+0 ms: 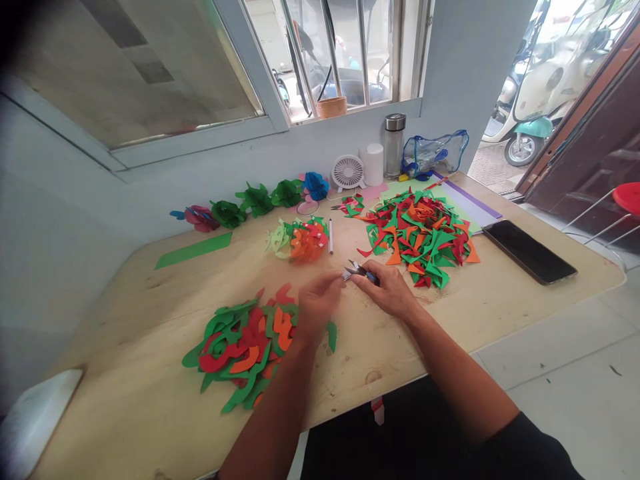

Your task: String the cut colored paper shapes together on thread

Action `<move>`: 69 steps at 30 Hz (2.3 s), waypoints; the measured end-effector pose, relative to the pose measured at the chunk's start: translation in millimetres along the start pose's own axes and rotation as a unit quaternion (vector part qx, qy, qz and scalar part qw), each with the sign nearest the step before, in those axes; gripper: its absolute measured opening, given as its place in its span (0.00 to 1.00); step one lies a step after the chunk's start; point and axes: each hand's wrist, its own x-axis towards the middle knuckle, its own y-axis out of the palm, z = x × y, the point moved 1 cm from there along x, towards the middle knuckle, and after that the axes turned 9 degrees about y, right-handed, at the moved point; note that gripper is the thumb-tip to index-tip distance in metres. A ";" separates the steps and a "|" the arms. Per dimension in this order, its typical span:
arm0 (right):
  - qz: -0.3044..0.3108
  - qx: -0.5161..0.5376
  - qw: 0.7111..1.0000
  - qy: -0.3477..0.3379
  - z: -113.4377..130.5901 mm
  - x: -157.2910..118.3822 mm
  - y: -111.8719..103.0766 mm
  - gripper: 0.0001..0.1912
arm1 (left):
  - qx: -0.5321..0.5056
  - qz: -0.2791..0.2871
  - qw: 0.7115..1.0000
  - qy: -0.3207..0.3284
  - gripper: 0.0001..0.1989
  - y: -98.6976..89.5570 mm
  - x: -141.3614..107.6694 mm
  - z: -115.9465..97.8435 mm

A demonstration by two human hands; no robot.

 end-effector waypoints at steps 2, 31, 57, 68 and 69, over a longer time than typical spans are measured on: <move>0.003 -0.003 1.000 -0.006 2.0 -0.6 0.0 0.15 | -0.001 0.002 1.000 0.009 0.12 0.4 0.1 1.2; 0.002 -0.030 0.999 -0.038 1.1 -0.5 1.6 0.14 | 0.031 0.043 0.997 0.054 0.08 -0.6 0.1 -0.3; 0.002 -0.040 0.998 -0.046 -2.8 0.7 4.6 0.15 | 0.045 0.053 0.995 0.066 0.09 1.2 0.8 -2.4; -0.019 -0.049 0.998 -0.039 -1.6 -1.0 4.8 0.15 | 0.035 0.048 0.997 0.050 0.09 1.4 -0.1 -2.0; -0.021 -0.048 0.998 -0.040 -1.5 -1.1 4.7 0.15 | 0.036 0.049 0.997 0.050 0.09 1.5 -0.2 -2.1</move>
